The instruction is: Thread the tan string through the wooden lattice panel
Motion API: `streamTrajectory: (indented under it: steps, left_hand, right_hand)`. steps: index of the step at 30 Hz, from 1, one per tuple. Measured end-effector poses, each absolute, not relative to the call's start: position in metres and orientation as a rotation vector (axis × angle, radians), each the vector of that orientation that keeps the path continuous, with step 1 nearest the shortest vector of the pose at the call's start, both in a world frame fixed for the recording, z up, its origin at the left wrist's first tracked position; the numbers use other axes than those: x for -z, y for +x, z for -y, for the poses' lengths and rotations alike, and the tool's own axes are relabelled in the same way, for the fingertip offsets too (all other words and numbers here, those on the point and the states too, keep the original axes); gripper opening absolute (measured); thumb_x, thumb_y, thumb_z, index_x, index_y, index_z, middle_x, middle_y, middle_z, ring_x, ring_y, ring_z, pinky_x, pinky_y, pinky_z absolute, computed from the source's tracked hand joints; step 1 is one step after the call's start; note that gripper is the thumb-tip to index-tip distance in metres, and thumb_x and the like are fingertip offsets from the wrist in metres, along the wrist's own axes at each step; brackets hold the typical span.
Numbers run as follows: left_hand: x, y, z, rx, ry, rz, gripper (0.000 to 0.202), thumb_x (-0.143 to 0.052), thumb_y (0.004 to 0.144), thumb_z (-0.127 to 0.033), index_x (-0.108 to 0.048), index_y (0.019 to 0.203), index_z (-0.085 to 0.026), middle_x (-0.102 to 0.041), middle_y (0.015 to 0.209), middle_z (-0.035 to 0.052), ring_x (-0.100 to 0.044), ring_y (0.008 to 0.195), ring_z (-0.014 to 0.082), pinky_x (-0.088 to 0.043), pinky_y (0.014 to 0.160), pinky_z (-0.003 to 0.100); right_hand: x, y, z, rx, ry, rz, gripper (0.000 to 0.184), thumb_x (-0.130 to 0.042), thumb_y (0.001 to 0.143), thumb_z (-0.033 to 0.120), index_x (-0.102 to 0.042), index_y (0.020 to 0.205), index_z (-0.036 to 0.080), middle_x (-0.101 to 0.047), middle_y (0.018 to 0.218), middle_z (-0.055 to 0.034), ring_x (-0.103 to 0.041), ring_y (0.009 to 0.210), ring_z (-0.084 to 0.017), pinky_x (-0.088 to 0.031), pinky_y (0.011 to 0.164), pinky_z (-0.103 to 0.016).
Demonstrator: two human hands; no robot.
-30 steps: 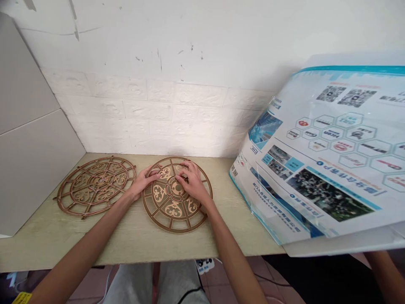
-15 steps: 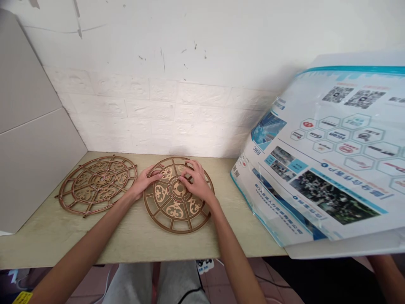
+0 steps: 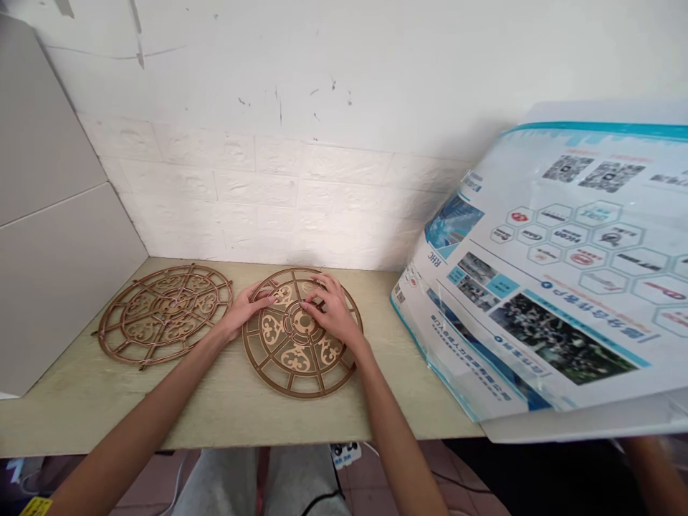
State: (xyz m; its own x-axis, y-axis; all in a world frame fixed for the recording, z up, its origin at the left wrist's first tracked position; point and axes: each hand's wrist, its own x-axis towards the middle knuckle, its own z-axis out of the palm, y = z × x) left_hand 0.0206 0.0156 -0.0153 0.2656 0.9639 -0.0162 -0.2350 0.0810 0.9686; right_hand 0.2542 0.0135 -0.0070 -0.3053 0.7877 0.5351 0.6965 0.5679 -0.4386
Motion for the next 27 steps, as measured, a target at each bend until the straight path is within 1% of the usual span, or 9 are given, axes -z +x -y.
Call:
streamTrajectory:
  steps: [4,7,11,16,19,22,27]
  left_hand:
    - [0.0172,0.0212,-0.0162,-1.089,1.112,-0.834,0.063,-0.083,0.067,-0.035,-0.061,0.123,-0.017,-0.065,0.123,0.0111,-0.064,0.104,0.0203,-0.051,0.084,0.026]
    - [0.0171,0.0212,-0.0159,-1.092,1.097,-0.825,0.063,-0.083,0.066,-0.035,-0.060,0.122,-0.017,-0.066,0.119,0.0105,-0.065,0.100,0.0193,-0.051,0.081,0.025]
    - [0.0165,0.0210,-0.0154,-1.087,1.074,-0.819,0.065,-0.083,0.066,-0.034,-0.059,0.123,-0.017,-0.067,0.118,0.0103,-0.065,0.097,0.0189,-0.052,0.079,0.025]
    - [0.0163,0.0211,-0.0151,-1.090,1.079,-0.834,0.063,-0.083,0.066,-0.034,-0.060,0.122,-0.017,-0.067,0.118,0.0102,-0.065,0.098,0.0195,-0.052,0.081,0.026]
    - [0.0163,0.0213,-0.0147,-1.086,1.086,-0.826,0.063,-0.083,0.066,-0.034,-0.061,0.123,-0.018,-0.066,0.119,0.0098,-0.065,0.100,0.0204,-0.052,0.084,0.027]
    - [0.0167,0.0211,-0.0152,-1.087,1.101,-0.829,0.061,-0.083,0.068,-0.035,-0.061,0.123,-0.019,-0.066,0.121,0.0095,-0.065,0.103,0.0209,-0.052,0.086,0.028]
    - [0.0168,0.0202,-0.0167,-1.082,1.107,-0.842,0.063,-0.083,0.068,-0.035,-0.061,0.124,-0.018,-0.065,0.122,0.0106,-0.064,0.107,0.0223,-0.052,0.087,0.029]
  right_hand:
    - [0.0063,0.2557,-0.0136,-0.082,-1.133,2.098,0.030,-0.059,0.082,0.050,-0.075,0.081,0.024,-0.053,0.139,-0.0015,-0.042,0.136,-0.019,-0.041,0.116,-0.048]
    - [0.0055,0.2556,-0.0136,-0.082,-1.127,2.118,0.028,-0.059,0.083,0.048,-0.076,0.082,0.026,-0.053,0.140,0.0015,-0.042,0.137,-0.019,-0.041,0.116,-0.048]
    - [0.0058,0.2549,-0.0135,-0.131,-1.150,2.090,0.031,-0.057,0.085,0.048,-0.074,0.081,0.023,-0.055,0.136,-0.0023,-0.044,0.135,-0.019,-0.041,0.116,-0.048]
    - [0.0069,0.2531,-0.0132,-0.240,-1.174,2.063,0.032,-0.056,0.085,0.048,-0.068,0.082,0.020,-0.054,0.136,-0.0030,-0.043,0.136,-0.018,-0.037,0.120,-0.046]
    - [0.0063,0.2528,-0.0127,-0.268,-1.184,1.983,0.030,-0.055,0.086,0.047,-0.066,0.084,0.019,-0.056,0.133,-0.0045,-0.047,0.132,-0.016,-0.038,0.118,-0.043]
    - [0.0053,0.2539,-0.0124,-0.279,-1.182,1.943,0.027,-0.052,0.087,0.043,-0.066,0.091,0.020,-0.056,0.130,-0.0051,-0.049,0.129,-0.015,-0.040,0.117,-0.040]
    - [0.0061,0.2545,-0.0123,-0.305,-1.192,2.060,0.027,-0.060,0.083,0.045,-0.068,0.090,0.020,-0.052,0.136,-0.0046,-0.044,0.135,-0.019,-0.036,0.119,-0.044]
